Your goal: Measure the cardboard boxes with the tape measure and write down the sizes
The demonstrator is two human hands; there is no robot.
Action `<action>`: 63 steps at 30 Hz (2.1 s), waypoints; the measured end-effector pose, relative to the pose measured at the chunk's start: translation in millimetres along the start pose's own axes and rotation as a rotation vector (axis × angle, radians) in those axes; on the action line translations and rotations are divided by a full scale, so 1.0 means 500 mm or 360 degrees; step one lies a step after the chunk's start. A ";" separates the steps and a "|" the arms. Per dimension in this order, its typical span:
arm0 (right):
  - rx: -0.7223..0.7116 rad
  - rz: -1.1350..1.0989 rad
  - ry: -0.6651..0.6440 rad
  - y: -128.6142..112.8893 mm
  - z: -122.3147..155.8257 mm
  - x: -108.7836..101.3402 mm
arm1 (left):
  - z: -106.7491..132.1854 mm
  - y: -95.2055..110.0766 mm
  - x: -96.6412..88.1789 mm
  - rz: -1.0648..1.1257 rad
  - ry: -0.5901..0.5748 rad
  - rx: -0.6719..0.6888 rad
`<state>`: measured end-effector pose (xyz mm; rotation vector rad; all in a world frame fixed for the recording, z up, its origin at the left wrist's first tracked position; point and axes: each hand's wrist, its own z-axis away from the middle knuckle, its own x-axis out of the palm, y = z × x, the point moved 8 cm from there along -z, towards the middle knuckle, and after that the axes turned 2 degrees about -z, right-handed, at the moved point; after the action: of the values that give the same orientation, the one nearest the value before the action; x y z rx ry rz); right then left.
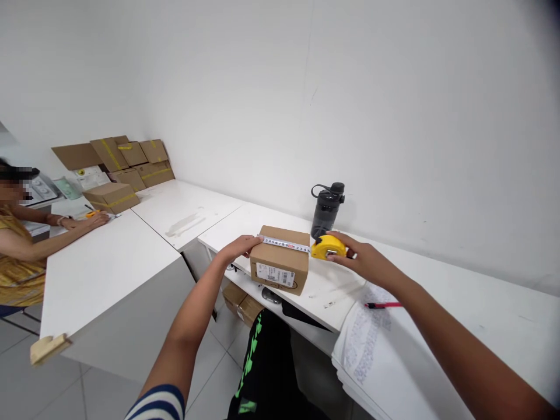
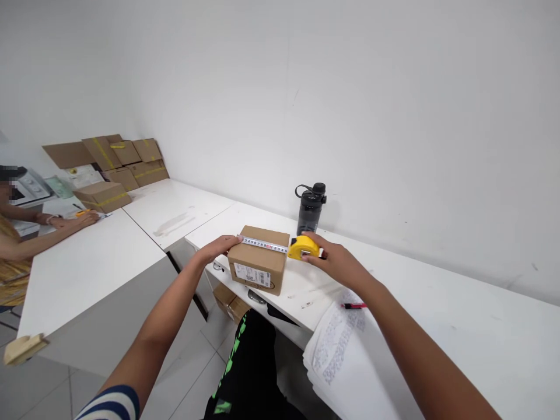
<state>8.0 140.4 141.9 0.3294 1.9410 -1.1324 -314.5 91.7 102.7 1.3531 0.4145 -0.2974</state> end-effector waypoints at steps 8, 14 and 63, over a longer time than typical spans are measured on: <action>-0.0015 0.0241 0.0146 -0.021 -0.001 0.021 | -0.006 -0.012 0.013 0.0089 -0.0034 0.0184; -0.0380 0.0632 0.0645 -0.103 0.096 0.000 | -0.025 0.059 -0.056 0.0082 0.0053 0.0386; 0.0302 -0.1503 0.0621 -0.108 -0.027 0.137 | 0.043 -0.093 -0.015 0.0528 0.0432 0.0331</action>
<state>-72.7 109.3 123.8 -0.3541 2.4098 -1.9672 -339.3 61.4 68.7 1.6470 0.3833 0.1237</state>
